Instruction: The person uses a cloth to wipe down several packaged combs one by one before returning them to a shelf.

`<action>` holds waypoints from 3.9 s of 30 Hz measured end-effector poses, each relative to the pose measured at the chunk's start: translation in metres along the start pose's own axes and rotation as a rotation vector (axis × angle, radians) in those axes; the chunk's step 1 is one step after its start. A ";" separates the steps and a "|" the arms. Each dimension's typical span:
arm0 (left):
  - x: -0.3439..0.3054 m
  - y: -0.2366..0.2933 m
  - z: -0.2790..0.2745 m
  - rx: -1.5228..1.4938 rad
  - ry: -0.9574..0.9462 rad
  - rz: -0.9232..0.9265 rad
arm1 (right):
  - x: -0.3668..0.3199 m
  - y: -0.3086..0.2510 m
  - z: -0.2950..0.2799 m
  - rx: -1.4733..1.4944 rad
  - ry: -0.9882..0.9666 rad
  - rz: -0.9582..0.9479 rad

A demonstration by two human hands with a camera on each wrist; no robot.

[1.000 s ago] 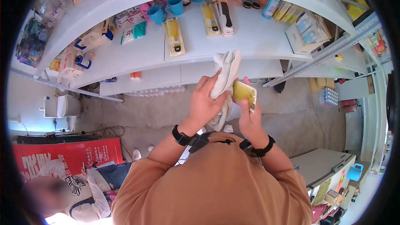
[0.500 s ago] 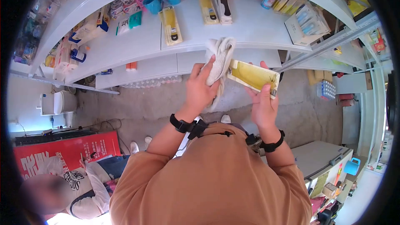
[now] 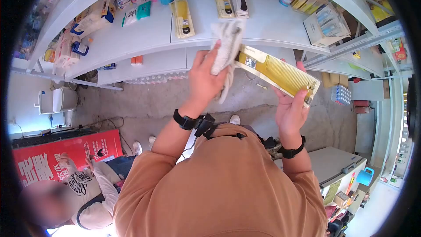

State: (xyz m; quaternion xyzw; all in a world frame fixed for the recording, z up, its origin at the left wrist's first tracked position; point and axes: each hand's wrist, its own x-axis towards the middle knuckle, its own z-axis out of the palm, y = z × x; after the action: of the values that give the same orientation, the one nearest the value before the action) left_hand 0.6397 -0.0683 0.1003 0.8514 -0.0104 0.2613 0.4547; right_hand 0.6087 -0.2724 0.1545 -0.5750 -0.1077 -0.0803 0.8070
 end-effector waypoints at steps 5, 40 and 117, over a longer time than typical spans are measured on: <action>-0.004 0.004 -0.007 -0.008 -0.001 0.048 | -0.001 0.002 0.006 0.048 0.016 0.000; -0.023 0.006 -0.030 -1.138 -0.464 -0.770 | 0.018 0.066 0.010 -0.792 -0.194 -0.341; -0.104 -0.058 -0.092 -0.877 0.565 -1.025 | 0.303 0.314 0.097 -1.163 -0.379 -0.119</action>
State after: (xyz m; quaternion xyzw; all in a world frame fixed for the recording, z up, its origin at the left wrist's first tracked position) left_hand 0.5246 0.0143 0.0496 0.3888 0.4036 0.1972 0.8044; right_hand 0.9721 -0.0801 -0.0204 -0.9185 -0.2196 -0.0670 0.3220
